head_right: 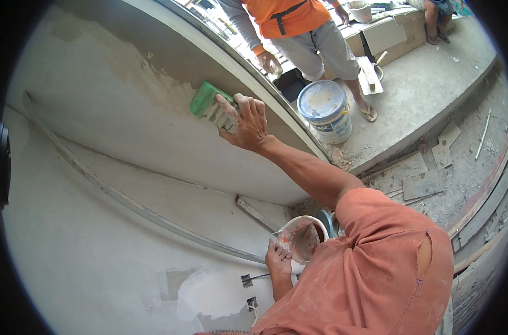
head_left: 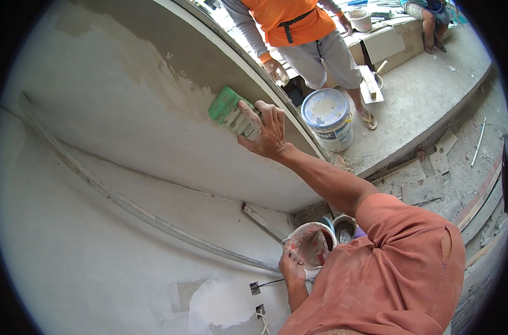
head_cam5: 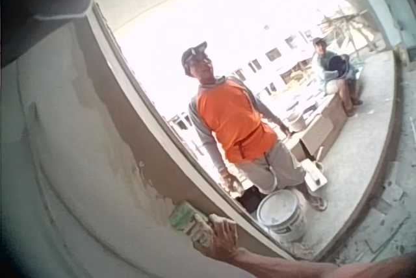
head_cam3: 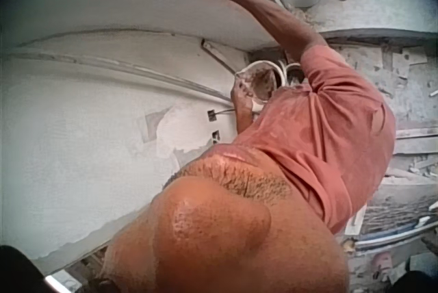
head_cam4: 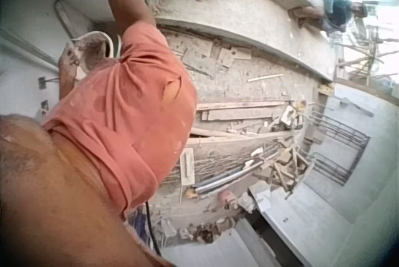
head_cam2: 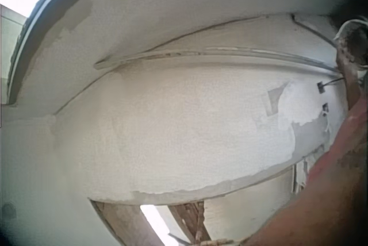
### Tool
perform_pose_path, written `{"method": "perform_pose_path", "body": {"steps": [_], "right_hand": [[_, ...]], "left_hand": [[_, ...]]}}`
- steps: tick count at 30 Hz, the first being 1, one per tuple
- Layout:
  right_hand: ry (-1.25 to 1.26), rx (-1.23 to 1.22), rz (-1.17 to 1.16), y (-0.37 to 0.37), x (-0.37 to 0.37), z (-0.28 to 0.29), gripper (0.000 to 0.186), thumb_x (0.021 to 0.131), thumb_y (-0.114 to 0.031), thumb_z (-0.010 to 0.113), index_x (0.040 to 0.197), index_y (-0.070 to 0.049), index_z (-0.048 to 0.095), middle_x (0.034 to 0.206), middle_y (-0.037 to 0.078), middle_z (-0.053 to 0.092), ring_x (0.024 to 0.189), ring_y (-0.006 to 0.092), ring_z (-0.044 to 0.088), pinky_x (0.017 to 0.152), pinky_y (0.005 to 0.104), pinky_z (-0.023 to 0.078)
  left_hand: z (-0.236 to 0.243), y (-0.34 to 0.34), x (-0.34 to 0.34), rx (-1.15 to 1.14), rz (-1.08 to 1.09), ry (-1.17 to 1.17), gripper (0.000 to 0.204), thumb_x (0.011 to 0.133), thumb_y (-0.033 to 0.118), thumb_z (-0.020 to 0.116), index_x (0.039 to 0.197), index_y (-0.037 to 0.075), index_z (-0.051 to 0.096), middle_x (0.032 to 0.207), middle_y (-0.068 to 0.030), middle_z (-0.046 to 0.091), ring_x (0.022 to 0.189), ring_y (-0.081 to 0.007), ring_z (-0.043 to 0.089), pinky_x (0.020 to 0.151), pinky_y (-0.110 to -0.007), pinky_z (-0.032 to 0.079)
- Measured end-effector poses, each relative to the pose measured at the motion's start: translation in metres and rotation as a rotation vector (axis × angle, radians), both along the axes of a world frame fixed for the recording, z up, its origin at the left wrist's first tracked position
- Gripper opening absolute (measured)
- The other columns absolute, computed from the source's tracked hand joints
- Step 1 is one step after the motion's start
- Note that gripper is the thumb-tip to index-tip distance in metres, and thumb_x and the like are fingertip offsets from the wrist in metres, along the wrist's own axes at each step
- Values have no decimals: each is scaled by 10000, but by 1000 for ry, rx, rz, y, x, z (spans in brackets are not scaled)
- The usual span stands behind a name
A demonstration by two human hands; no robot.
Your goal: Smoothing plaster on a wall corner using a green sanding block.
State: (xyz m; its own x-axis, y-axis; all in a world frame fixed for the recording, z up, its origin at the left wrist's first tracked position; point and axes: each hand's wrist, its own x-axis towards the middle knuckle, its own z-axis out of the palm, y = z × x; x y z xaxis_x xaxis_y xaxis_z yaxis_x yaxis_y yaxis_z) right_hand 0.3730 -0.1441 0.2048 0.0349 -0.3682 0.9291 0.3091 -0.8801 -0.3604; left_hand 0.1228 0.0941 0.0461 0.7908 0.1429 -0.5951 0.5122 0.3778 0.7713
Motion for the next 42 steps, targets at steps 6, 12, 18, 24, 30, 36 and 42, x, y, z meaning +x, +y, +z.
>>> {"method": "perform_pose_path", "body": {"steps": [6, 12, 18, 24, 30, 36, 42], "right_hand": [[-145, 113, -153, -30, 12, 74, 1074, 547, -351, 901, 1500, -91, 478, 1189, 137, 484, 1044, 273, 481, 854, 395, 327], [18, 67, -87, 13, 10, -15, 1059, 557, -358, 897, 1512, -158, 484, 1203, 143, 487, 1054, 282, 501, 860, 397, 354], [-44, 62, -3, -3, -3, 14, 1070, 540, -305, 901, 1510, -131, 483, 1182, 123, 481, 1045, 279, 503, 885, 410, 348], [-75, 88, -102, -7, 10, 70, 1074, 536, -299, 894, 1515, -137, 485, 1172, 118, 484, 1020, 278, 516, 858, 405, 355], [162, -52, 58, 17, -6, -12, 1067, 597, -325, 862, 1564, -202, 430, 1187, 129, 475, 1034, 271, 512, 883, 385, 382], [-75, 72, -35, -18, -6, 82, 1024, 608, -326, 862, 1543, -198, 464, 1182, 127, 476, 1019, 263, 514, 868, 386, 386], [70, -33, -46, 9, -3, 32, 1038, 593, -315, 874, 1541, -196, 467, 1179, 118, 487, 1023, 263, 522, 866, 387, 388]], "left_hand": [[-6, 3, -1, 13, 11, 26, 346, 1008, 394, 637, 810, 146, 497, 641, 54, 283, 535, -92, 277, 517, -290, 248], [2, 0, 8, 3, 7, 30, 337, 1008, 385, 636, 816, 144, 498, 643, 52, 288, 533, -99, 278, 518, -290, 249], [7, 4, 2, 11, 34, 32, 328, 1005, 378, 637, 817, 148, 497, 641, 57, 288, 540, -100, 275, 536, -285, 259], [-7, 12, 7, -51, 52, 22, 334, 998, 393, 650, 811, 158, 504, 639, 62, 287, 536, -93, 268, 522, -286, 243], [-2, 8, 7, -39, 58, 22, 355, 988, 393, 665, 805, 137, 502, 640, 54, 284, 541, -94, 273, 514, -285, 255], [0, 13, 7, -35, 34, 10, 346, 1001, 381, 648, 796, 147, 496, 639, 59, 287, 535, -92, 273, 520, -281, 262], [-4, 15, 14, -48, -15, -6, 339, 1004, 382, 643, 803, 154, 494, 637, 60, 293, 536, -91, 279, 523, -284, 260]]}}
